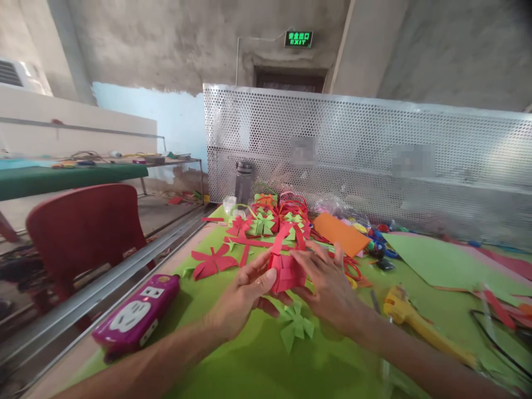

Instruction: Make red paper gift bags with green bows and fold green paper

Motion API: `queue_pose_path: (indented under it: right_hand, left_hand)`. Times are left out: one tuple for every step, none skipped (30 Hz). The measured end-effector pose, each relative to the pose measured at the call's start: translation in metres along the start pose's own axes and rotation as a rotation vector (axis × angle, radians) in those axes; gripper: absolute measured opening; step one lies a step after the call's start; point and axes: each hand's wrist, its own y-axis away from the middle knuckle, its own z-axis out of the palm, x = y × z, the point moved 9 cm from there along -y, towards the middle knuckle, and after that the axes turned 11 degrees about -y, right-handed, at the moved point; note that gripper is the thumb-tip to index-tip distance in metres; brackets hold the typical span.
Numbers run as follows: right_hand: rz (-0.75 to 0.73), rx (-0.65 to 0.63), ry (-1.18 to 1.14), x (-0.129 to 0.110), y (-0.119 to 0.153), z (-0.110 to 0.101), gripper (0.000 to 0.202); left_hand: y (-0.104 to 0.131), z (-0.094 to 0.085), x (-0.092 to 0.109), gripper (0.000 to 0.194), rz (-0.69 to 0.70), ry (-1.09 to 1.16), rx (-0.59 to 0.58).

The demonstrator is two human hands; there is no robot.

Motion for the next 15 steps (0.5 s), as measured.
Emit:
queue_pose_path:
  right_hand:
    - [-0.003, 0.001, -0.002, 0.0, 0.0, 0.0, 0.044]
    - [-0.007, 0.002, -0.002, -0.001, 0.0, 0.0, 0.044]
    - [-0.012, 0.003, 0.002, -0.001, 0.001, 0.0, 0.044]
    - [-0.017, 0.002, 0.007, -0.002, 0.001, 0.0, 0.045]
    - [-0.02, 0.0, 0.013, -0.002, 0.001, 0.0, 0.045]
    - [-0.021, -0.002, 0.021, -0.003, 0.001, 0.0, 0.046]
    - [-0.022, -0.004, 0.03, -0.003, 0.001, 0.0, 0.047]
    - [-0.023, -0.009, 0.045, -0.004, 0.001, 0.0, 0.048]
    - [-0.024, -0.014, 0.067, -0.005, 0.001, 0.0, 0.049]
    - [-0.029, -0.015, 0.099, -0.007, 0.001, -0.001, 0.05]
    - [-0.042, -0.015, 0.141, -0.01, 0.002, -0.001, 0.052]
    - [-0.061, -0.01, 0.191, -0.014, 0.003, -0.002, 0.052]
    - [-0.087, -0.001, 0.243, -0.019, 0.004, -0.003, 0.052]
    - [-0.123, 0.015, 0.293, -0.026, 0.006, -0.004, 0.05]
    - [-0.163, 0.029, 0.334, -0.033, 0.008, -0.004, 0.048]
  left_hand:
    - [0.0, -0.001, -0.001, 0.064, -0.004, 0.003, 0.002]
    - [-0.001, -0.001, -0.001, 0.062, -0.006, 0.008, 0.001]
    - [-0.001, -0.001, -0.001, 0.059, -0.008, 0.014, -0.002]
    - [-0.001, 0.0, 0.0, 0.056, -0.007, 0.023, -0.008]
    - [-0.002, 0.0, 0.001, 0.053, -0.005, 0.03, -0.015]
    - [-0.002, 0.001, 0.002, 0.051, -0.003, 0.036, -0.02]
    - [-0.002, 0.001, 0.003, 0.05, -0.003, 0.039, -0.022]
    - [-0.002, 0.001, 0.005, 0.05, -0.002, 0.038, -0.021]
    - [-0.002, 0.001, 0.006, 0.051, -0.001, 0.033, -0.021]
    - [-0.003, 0.001, 0.007, 0.054, -0.003, 0.025, -0.025]
    - [-0.003, 0.002, 0.007, 0.056, -0.007, 0.018, -0.03]
    - [-0.003, 0.003, 0.007, 0.059, -0.017, 0.014, -0.034]
    - [-0.003, 0.003, 0.005, 0.06, -0.038, 0.015, -0.035]
    - [-0.002, 0.003, 0.001, 0.06, -0.075, 0.028, -0.019]
    - [-0.002, 0.002, -0.004, 0.057, -0.122, 0.05, 0.009]
